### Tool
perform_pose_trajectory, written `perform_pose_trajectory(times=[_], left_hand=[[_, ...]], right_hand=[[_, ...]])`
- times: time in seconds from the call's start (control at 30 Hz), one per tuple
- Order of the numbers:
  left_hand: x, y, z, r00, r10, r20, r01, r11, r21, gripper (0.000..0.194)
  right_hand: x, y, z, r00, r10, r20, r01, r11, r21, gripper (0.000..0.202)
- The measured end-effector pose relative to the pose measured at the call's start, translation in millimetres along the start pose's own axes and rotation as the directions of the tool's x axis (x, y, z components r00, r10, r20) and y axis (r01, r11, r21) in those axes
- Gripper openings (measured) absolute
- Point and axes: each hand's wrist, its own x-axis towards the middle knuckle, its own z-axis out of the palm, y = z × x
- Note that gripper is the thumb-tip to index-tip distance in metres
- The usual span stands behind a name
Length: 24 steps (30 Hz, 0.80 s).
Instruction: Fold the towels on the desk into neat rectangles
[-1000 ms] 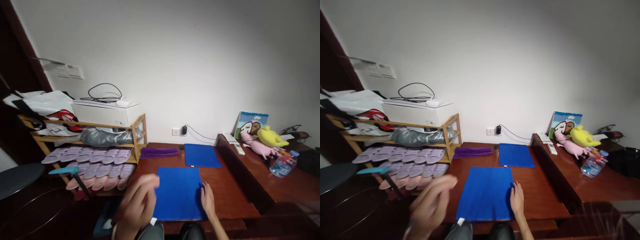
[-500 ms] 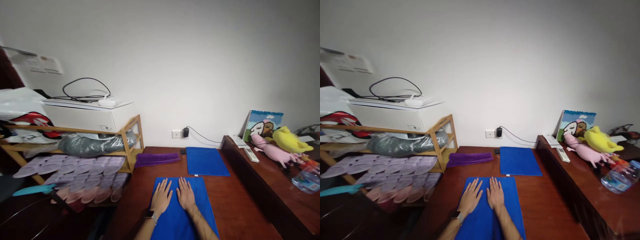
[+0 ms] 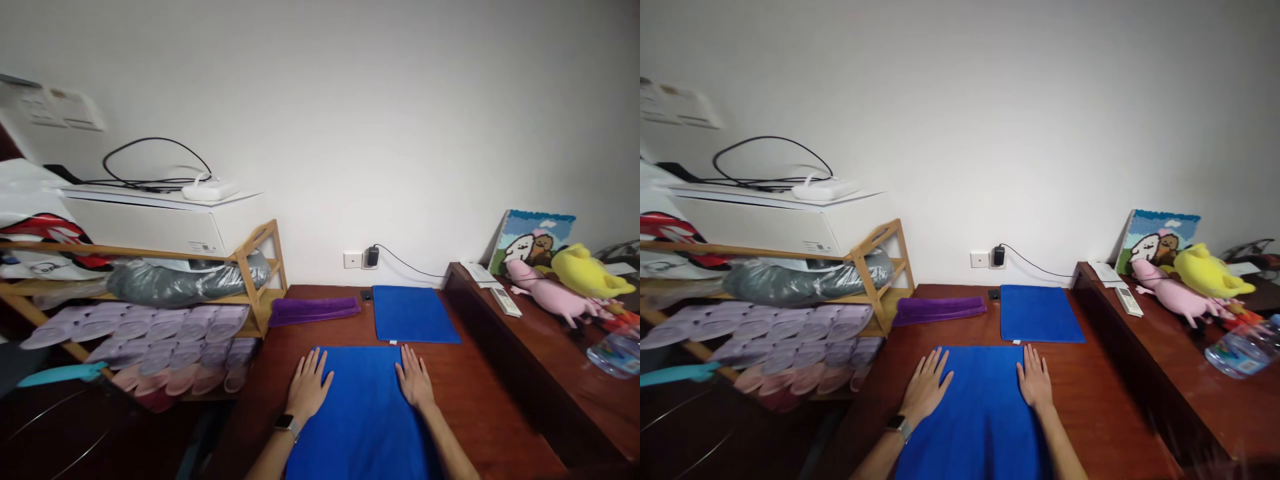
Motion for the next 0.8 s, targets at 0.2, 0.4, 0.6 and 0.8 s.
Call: perform_pose_trajectory(times=[0.2,0.4,0.6,0.8], left_hand=[[23.3,57.7,6.3,0.982,0.184,-0.031,-0.184,0.983,-0.006,0.057],[24.9,63.5,35.2,0.985,0.173,0.015,-0.173,0.985,0.009,0.058],[20.4,-7.4,25.4,1.000,0.013,-0.028,-0.014,1.000,-0.020,0.064],[21.3,-8.3,9.3,0.998,-0.045,0.036,0.047,0.998,-0.051,0.063]], right_hand=[[-0.5,-78.3,14.3,0.942,-0.295,-0.161,0.303,0.953,0.026,0.062],[0.5,-107.8,36.5,0.928,-0.363,-0.086,0.366,0.930,0.023,0.059],[5.9,-11.6,2.6,0.998,-0.060,-0.015,0.059,0.996,-0.063,0.066],[4.4,9.0,-6.5,1.000,-0.018,0.020,0.019,0.999,-0.041,0.071]])
